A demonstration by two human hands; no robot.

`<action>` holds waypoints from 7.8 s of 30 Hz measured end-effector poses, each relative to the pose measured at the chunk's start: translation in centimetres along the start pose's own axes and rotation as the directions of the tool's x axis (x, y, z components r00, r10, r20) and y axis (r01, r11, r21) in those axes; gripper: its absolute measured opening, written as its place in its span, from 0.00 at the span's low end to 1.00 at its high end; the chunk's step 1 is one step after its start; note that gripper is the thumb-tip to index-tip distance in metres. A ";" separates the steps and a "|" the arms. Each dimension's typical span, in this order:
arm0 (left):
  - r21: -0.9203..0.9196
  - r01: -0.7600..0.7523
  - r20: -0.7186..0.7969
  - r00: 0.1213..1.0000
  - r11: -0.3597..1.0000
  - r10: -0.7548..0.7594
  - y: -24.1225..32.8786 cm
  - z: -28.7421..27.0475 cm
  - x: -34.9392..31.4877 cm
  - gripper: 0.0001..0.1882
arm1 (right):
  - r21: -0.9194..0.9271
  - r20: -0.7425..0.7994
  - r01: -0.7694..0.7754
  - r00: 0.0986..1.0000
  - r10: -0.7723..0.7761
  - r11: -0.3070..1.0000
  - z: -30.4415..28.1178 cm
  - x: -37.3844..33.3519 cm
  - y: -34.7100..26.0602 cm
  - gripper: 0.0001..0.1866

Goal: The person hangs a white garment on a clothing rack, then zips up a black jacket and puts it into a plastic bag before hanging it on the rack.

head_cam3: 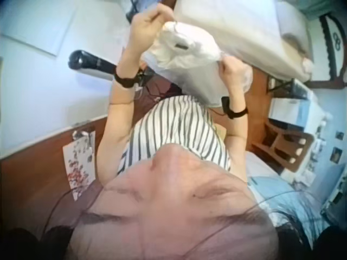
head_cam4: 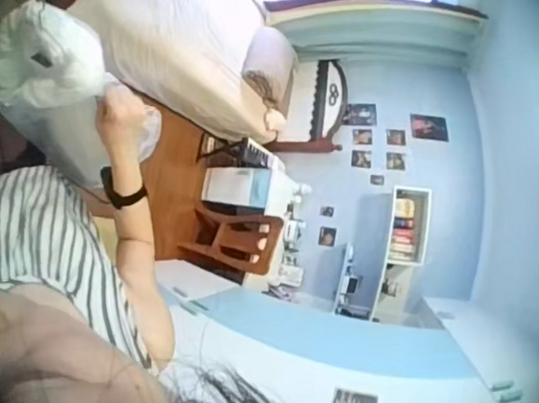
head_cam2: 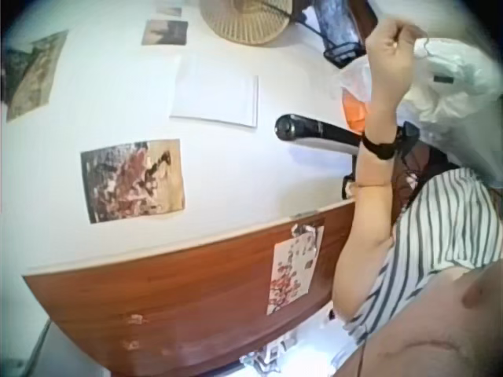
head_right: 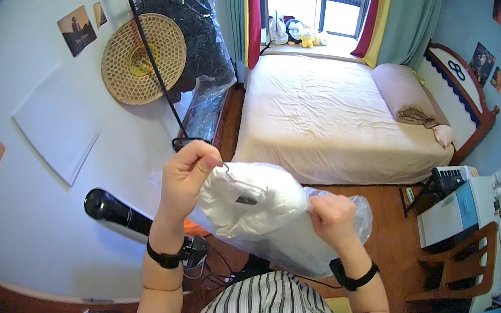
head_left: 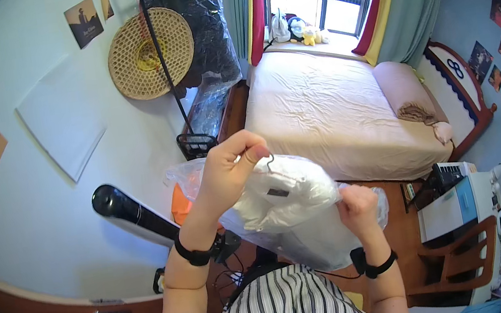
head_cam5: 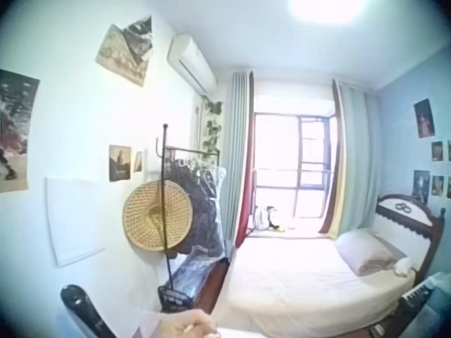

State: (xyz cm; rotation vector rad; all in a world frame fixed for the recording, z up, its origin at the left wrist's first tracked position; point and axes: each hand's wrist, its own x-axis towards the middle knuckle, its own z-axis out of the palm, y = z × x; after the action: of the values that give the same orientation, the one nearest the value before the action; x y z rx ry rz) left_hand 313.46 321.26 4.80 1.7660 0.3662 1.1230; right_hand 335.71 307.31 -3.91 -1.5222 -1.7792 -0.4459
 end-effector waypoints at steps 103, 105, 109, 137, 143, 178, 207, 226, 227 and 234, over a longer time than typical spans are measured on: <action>0.885 0.194 -0.301 0.931 0.423 0.205 -51.3 -31.9 61.6 0.33 | 0.155 0.027 0.508 0.855 -0.517 0.847 55.5 92.4 30.0 0.40; 0.881 0.191 -0.308 0.926 0.433 0.219 -51.3 -31.6 61.8 0.33 | 0.096 -0.004 0.477 0.878 -0.479 0.873 57.2 93.7 30.5 0.35; 0.890 0.176 -0.274 0.944 0.421 0.185 -51.9 -31.7 61.7 0.34 | -0.002 -0.044 0.438 0.898 -0.438 0.899 61.2 96.2 33.3 0.36; 0.760 0.280 -0.096 0.941 0.587 -0.325 -56.7 -33.3 56.3 0.31 | -0.126 0.515 0.272 0.840 -0.171 0.954 80.8 76.3 48.4 0.33; 0.752 0.290 -0.088 0.934 0.591 -0.346 -58.7 -34.4 54.2 0.29 | -0.151 0.586 -0.005 0.805 0.094 0.989 81.0 71.7 50.0 0.34; 0.101 0.945 -0.514 0.318 0.312 -0.796 -36.0 3.5 17.4 0.10 | 0.757 0.616 -0.090 -0.236 -0.752 0.648 59.8 24.3 29.8 0.15; -0.560 0.767 -0.695 -0.640 0.311 0.328 3.0 24.8 -37.6 0.11 | 0.785 -0.166 0.050 -0.943 -0.287 -0.618 22.4 -18.7 -29.6 0.18; -0.411 0.842 -0.742 -0.531 0.348 0.408 31.7 17.6 -84.8 0.16 | 0.662 -0.475 -0.175 -0.850 -0.227 -0.729 0.0 -50.0 -74.5 0.13; -0.407 0.855 -0.756 -0.513 0.323 0.406 32.9 17.1 -88.0 0.15 | 0.707 -0.392 -0.067 -0.866 -0.311 -0.704 0.4 -51.2 -76.7 0.14; -0.452 0.842 -0.789 -0.531 0.293 0.309 47.0 11.8 -104.1 0.17 | 0.833 -0.263 0.104 -0.790 -0.554 -0.544 -6.1 -52.1 -96.1 0.18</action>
State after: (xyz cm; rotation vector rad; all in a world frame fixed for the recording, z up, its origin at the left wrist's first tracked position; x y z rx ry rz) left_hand 257.28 222.39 -11.12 -0.0419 2.9504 1.2909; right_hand 247.29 244.33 -18.29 1.7899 -3.0929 0.3415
